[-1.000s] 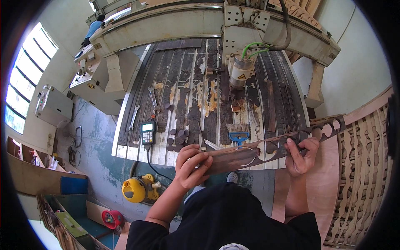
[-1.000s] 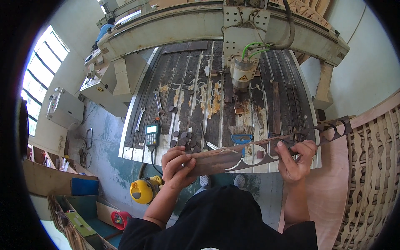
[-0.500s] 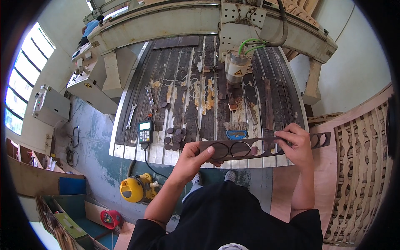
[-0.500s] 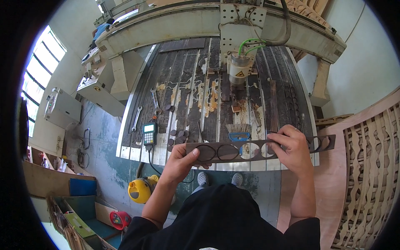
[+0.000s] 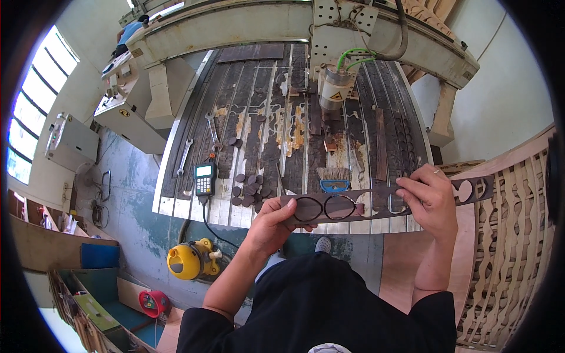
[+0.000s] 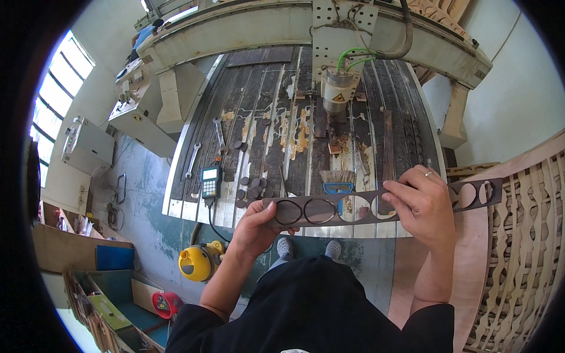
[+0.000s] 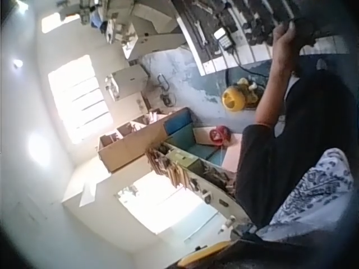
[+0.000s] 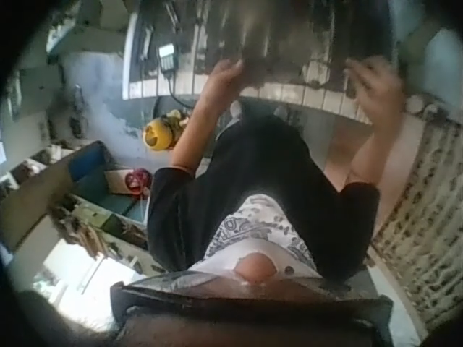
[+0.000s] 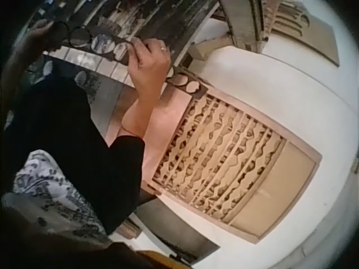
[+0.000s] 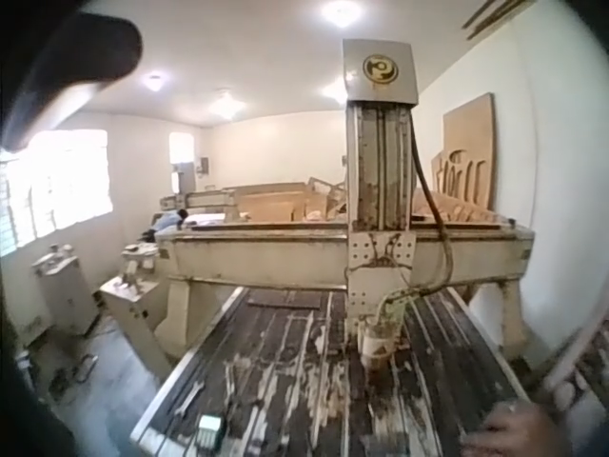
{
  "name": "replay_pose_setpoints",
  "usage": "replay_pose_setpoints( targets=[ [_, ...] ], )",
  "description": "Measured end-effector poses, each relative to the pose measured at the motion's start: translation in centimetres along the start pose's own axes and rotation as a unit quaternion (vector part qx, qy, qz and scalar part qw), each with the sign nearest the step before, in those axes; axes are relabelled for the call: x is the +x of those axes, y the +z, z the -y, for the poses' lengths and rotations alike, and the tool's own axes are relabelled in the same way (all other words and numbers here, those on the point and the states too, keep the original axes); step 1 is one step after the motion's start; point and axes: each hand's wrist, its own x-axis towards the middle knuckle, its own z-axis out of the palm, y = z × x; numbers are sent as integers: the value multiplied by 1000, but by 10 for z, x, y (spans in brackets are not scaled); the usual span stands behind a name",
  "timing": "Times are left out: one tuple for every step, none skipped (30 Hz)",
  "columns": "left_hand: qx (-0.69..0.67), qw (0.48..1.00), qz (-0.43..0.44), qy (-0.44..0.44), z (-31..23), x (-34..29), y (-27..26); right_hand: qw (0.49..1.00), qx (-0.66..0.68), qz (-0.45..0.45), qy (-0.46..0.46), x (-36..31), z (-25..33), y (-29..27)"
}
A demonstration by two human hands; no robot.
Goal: Adjusting wooden blocks on a CNC machine bed, using a handheld controller to operate the machine, and cleaning wooden parts with a brush.
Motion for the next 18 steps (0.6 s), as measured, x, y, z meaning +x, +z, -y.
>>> replay_pose_setpoints(
  targets=[
    [-2, 1000, 4, 6, 0, 0, 0, 1000, -2, 0, -6, 1, 1, -1],
    [-2, 1000, 4, 6, 1, 0, 0, 1000, -4, -1, -12, 2, 1, -1],
    [-3, 1000, 4, 11, 1, 0, 0, 1000, -5, -1, -12, 1, 0, -1],
    [-3, 1000, 3, 15, 1, 0, 0, 1000, -6, 1, -14, 1, -1, 1],
    [-3, 1000, 3, 16, 2, 0, -2, 1000, -6, 2, -16, 1, -2, 2],
    [-8, 1000, 9, 18, 2, 0, -4, 1000, -6, 2, -17, 1, -2, 3],
    [-12, 1000, 16, 21, 3, 0, -5, 1000, -4, 0, -19, 2, -2, 4],
    [-13, 1000, 17, 20, 4, 1, -6, 1000, -4, -3, -20, 1, -2, 4],
    [-12, 1000, 15, 19, 5, 1, -6, 1000, -5, -3, -19, 0, -3, 4],
    [-10, 1000, 13, 18, 5, 2, -6, 1000, -3, 13, -10, -1, -4, 4],
    [-10, 1000, 16, 16, 4, 3, -4, 1000, 0, 30, -1, -3, -6, 5],
    [3, 1000, -16, 6, 2, 3, 0, 1000, -2, 28, 1, -4, -5, 6],
    [16, 999, -47, -3, 1, 4, 2, 999, -19, 24, -23, -3, -1, 10],
    [18, 999, -49, 0, 2, 4, -1, 998, -31, 20, -53, -1, 1, 18],
    [9, 998, -65, -24, 5, 5, -3, 998, -35, 16, -51, 0, 8, 24],
    [1, 996, -81, -49, 8, 6, -6, 997, -27, 30, -73, -2, 17, 32],
    [-19, 995, -67, -68, 12, 8, -10, 994, -21, 44, -93, -4, 23, 38],
    [-16, 996, -59, -70, 16, 9, -11, 995, -27, 39, -89, -10, 22, 46]
  ],
)
